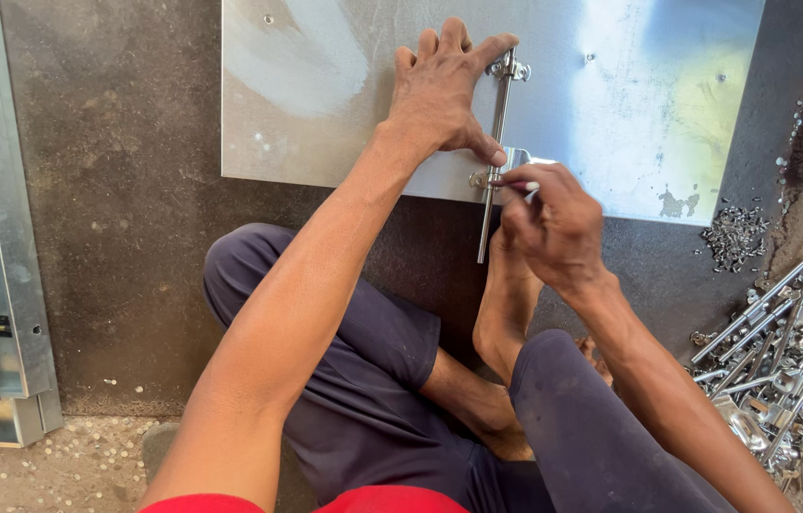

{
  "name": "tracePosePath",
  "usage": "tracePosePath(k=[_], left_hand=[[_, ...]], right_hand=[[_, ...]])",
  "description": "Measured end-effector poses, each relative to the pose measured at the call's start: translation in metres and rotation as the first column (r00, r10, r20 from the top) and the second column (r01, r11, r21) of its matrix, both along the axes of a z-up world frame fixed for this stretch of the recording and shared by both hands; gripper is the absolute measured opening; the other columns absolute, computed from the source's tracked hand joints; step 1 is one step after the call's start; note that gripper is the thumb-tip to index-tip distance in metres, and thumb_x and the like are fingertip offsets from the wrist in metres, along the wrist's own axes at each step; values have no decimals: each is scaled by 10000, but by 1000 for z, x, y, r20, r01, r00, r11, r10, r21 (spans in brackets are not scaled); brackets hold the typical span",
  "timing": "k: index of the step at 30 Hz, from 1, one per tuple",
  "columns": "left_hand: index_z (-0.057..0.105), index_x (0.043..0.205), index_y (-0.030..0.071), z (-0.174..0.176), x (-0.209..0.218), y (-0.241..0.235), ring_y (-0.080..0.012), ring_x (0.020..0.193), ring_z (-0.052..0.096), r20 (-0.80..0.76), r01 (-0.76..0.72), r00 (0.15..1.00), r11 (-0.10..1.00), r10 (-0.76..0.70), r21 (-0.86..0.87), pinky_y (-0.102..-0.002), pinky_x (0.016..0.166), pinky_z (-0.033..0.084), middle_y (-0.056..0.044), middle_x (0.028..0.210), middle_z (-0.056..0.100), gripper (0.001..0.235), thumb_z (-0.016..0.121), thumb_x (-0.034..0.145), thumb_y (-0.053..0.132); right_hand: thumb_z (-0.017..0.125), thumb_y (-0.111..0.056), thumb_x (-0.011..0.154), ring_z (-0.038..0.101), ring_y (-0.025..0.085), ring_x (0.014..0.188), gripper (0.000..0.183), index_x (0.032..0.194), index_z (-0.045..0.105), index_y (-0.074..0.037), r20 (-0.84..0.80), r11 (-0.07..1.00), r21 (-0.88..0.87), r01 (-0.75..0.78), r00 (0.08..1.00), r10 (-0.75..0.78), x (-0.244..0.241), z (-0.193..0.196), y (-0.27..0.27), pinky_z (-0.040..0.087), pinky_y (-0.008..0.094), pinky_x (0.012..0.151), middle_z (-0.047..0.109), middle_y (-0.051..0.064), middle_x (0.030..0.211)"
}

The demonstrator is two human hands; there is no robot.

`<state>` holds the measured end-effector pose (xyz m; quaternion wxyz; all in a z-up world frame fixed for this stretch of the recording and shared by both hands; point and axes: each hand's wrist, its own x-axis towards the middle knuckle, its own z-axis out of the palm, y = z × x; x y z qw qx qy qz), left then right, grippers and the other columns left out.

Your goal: The person attaches metal latches and hinges to a flat metal panel using a rod, then hammers metal components into a rectangular frame while sitting on the floor.

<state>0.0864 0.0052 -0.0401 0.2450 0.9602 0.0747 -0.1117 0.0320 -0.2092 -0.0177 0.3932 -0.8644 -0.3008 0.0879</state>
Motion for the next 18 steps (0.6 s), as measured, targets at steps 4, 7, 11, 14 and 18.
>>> tracePosePath(k=[4,7,11,14,18], left_hand=[[479,1420,457,-3,-1,0,-217,1194,485,10,-7,1000,1000,7,0,-442,957,399,32,1220,546,1285,1019,258,561],[476,1418,460,-4,-1,0,-215,1195,490,15,-12,1000,1000,12,9,-442,957,404,32,1217,548,1298,1017,243,561],[478,1415,471,-5,0,-1,-217,1191,496,19,-13,1000,1000,13,20,-448,964,406,34,1207,551,1281,1015,255,562],[477,1410,473,-4,-1,-1,-215,1195,492,12,-15,1000,1000,15,19,-449,973,402,42,1204,549,1285,1016,247,566],[472,1420,468,-3,0,-1,-222,1194,483,-8,-6,1000,1000,6,18,-456,972,398,34,1205,542,1280,1017,266,561]], right_hand=[[708,-43,969,704,212,937,169,1137,706,-38,112,994,46,-99,989,93,-2,-1,9,605,321,770,679,113,1114],[720,-42,963,697,225,986,185,1146,695,-31,152,993,34,-117,982,111,-1,-2,11,606,330,821,674,122,1135],[725,-46,970,694,227,993,193,1160,696,-35,166,993,17,-118,980,114,1,-2,12,615,328,834,679,119,1127],[730,-66,976,690,235,1020,250,1217,684,-15,162,992,14,-127,979,123,2,-3,12,618,334,846,687,116,1144],[728,-67,963,689,245,1032,206,1166,696,-50,139,990,-19,-136,981,138,5,-3,10,627,332,822,687,118,1139]])
